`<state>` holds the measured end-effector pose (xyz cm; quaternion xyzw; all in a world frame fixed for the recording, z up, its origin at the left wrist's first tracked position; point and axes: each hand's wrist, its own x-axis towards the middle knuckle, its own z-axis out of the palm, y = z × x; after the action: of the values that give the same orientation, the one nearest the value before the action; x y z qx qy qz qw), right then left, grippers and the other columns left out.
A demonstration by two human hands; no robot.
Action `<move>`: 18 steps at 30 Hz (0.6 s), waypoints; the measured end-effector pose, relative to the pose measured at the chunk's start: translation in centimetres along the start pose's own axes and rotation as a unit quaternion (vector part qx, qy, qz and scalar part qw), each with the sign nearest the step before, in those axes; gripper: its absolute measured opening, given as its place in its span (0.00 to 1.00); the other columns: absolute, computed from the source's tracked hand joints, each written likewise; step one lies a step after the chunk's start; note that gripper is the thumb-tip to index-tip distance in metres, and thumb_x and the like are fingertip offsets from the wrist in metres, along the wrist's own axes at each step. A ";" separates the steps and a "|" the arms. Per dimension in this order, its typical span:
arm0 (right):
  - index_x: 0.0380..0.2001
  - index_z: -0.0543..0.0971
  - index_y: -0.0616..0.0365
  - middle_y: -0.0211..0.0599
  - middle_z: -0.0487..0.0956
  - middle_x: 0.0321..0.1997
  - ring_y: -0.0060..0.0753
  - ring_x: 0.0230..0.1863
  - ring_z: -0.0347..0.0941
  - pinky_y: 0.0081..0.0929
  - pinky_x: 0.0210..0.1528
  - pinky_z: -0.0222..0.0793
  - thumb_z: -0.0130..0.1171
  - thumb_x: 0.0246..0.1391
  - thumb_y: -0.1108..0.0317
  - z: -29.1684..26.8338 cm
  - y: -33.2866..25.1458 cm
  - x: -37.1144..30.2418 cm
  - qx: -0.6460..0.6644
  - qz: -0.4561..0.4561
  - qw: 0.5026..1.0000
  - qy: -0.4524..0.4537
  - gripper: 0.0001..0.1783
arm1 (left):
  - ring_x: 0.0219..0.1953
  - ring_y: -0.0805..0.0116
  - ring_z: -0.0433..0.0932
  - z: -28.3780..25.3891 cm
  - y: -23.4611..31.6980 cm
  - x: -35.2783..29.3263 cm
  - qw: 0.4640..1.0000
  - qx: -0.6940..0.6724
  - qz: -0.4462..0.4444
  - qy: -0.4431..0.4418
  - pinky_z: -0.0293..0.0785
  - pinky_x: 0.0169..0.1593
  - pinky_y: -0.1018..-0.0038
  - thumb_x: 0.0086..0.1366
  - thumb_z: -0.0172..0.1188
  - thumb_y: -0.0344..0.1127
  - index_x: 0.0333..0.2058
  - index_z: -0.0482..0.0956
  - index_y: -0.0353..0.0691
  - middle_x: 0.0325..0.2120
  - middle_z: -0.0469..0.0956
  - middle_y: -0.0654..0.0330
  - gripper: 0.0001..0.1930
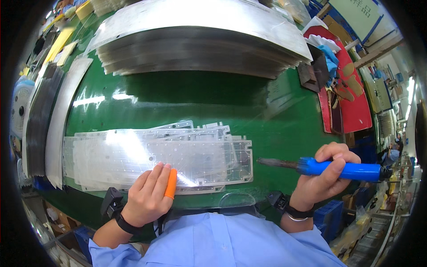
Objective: Soldering and assembling electronic components onto circuit boards at a factory workstation.
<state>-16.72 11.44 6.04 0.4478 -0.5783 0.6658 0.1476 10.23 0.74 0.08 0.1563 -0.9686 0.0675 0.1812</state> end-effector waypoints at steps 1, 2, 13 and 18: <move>0.30 0.61 0.56 0.36 0.67 0.19 0.24 0.21 0.59 0.22 0.25 0.54 0.49 0.58 0.59 0.5 -0.1 0.1 0.000 0.000 1.000 -0.005 0.13 | 0.41 0.56 0.78 0.1 0.0 -0.1 1.000 0.001 0.000 0.004 0.75 0.39 0.69 0.41 0.58 0.26 0.30 0.79 0.29 0.38 0.77 0.48 0.13; 0.31 0.62 0.56 0.36 0.67 0.19 0.24 0.21 0.60 0.21 0.25 0.55 0.50 0.58 0.60 1.1 -0.1 0.1 0.002 0.003 1.000 -0.022 0.13 | 0.41 0.56 0.78 0.1 0.0 -0.1 1.000 0.001 0.000 0.007 0.74 0.39 0.69 0.42 0.58 0.26 0.31 0.79 0.29 0.38 0.77 0.48 0.13; 0.32 0.62 0.58 0.39 0.70 0.22 0.23 0.22 0.63 0.19 0.25 0.59 0.52 0.57 0.64 3.0 0.7 -0.1 0.013 0.011 0.993 -0.114 0.11 | 0.41 0.54 0.78 -0.6 -0.6 -0.1 0.998 -0.048 0.011 -0.027 0.75 0.39 0.70 0.59 0.53 0.54 0.28 0.79 0.28 0.36 0.77 0.47 0.27; 0.32 0.63 0.58 0.39 0.70 0.22 0.23 0.22 0.64 0.19 0.25 0.59 0.53 0.57 0.65 3.0 0.7 -0.2 0.026 0.005 0.991 -0.129 0.11 | 0.45 0.54 0.75 -1.1 -0.2 1.8 0.991 -0.129 -0.010 -0.037 0.73 0.42 0.66 0.58 0.52 0.57 0.35 0.78 0.29 0.41 0.75 0.50 0.30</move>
<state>-15.85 8.62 5.19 0.5304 -0.5776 0.6180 0.0566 9.08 0.23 1.82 0.1439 -0.9736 -0.0657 0.1644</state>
